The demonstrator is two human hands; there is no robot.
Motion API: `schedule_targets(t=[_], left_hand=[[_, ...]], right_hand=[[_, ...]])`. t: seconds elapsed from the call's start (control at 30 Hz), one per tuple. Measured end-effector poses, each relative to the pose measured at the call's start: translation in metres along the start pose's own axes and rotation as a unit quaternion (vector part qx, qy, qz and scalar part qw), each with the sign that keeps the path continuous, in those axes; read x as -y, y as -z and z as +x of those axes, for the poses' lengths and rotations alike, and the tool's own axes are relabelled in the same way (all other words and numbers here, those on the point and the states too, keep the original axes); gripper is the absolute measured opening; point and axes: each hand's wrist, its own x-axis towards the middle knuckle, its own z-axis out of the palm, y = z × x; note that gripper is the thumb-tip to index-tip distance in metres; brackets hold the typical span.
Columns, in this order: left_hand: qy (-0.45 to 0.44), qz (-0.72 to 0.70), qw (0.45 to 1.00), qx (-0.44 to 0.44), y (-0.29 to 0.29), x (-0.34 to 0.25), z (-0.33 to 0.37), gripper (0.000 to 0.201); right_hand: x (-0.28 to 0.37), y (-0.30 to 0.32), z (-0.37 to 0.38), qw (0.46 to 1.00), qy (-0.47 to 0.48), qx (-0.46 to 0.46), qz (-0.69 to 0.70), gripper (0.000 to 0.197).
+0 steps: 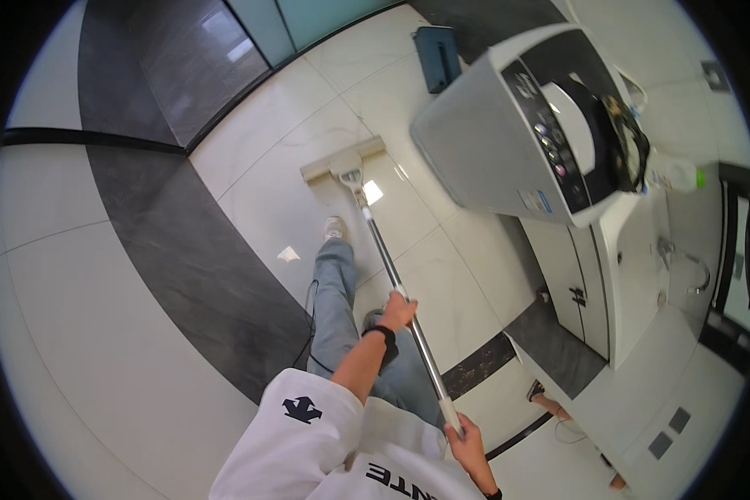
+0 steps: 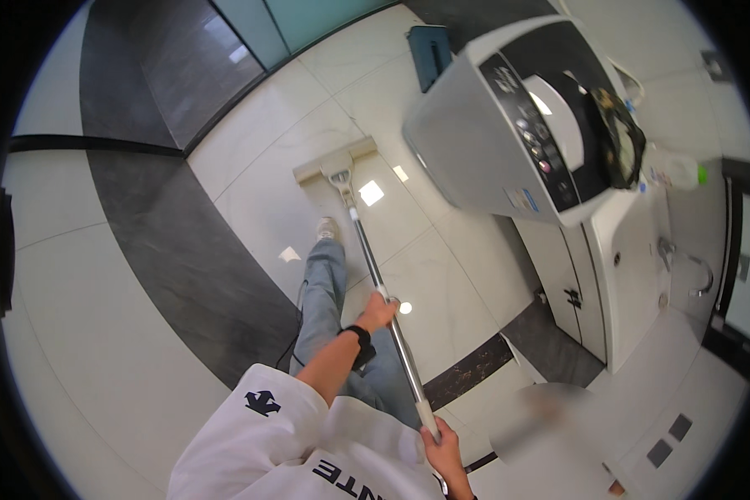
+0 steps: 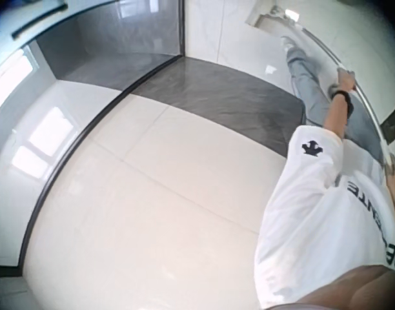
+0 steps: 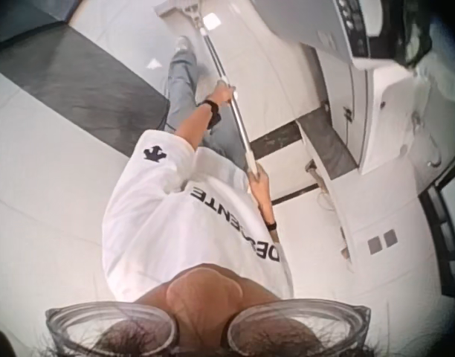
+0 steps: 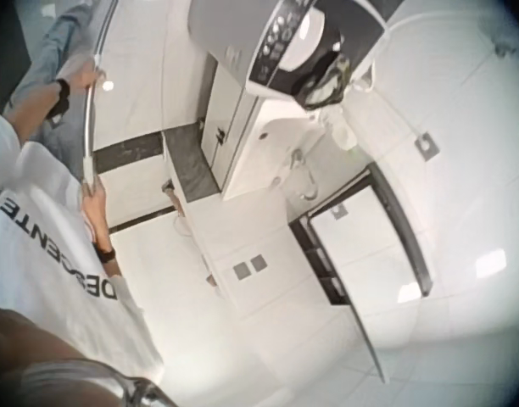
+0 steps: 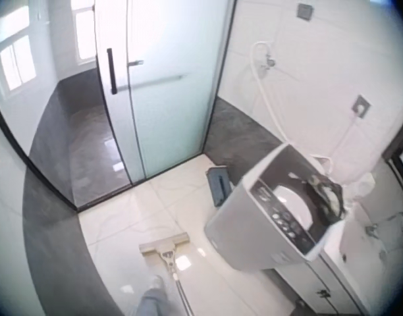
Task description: Mopping the bathroom and laundry room floor with a squeegee mop.
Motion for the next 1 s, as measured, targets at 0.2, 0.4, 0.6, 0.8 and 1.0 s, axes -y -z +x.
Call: schedule_targets(t=[0.2,0.4,0.6,0.8,1.0], left_hand=[[0.051,-0.011,0.981,0.188,-0.101,0.016,-0.133,0.037],[0.013,-0.086,0.988,0.131,-0.112,0.036,-0.104,0.032],[0.03,-0.098,0.99,0.094,-0.046,-0.017,-0.059,0.023],[0.015,0.01,1.0,-0.019,0.11,-0.091,0.033,0.026],[-0.025,-0.095,0.99,-0.099,0.24,-0.153,0.125,0.015]], right_hand=[[-0.101,0.047,-0.116,0.998,-0.044,-0.037,0.004,0.032],[-0.108,0.06,-0.1,0.994,-0.068,-0.07,-0.055,0.049],[-0.021,0.065,-0.029,0.997,-0.023,-0.039,-0.065,0.042],[0.099,0.014,0.092,0.986,0.063,-0.01,-0.154,0.038],[0.178,-0.074,0.18,0.99,0.08,-0.037,-0.111,0.037]])
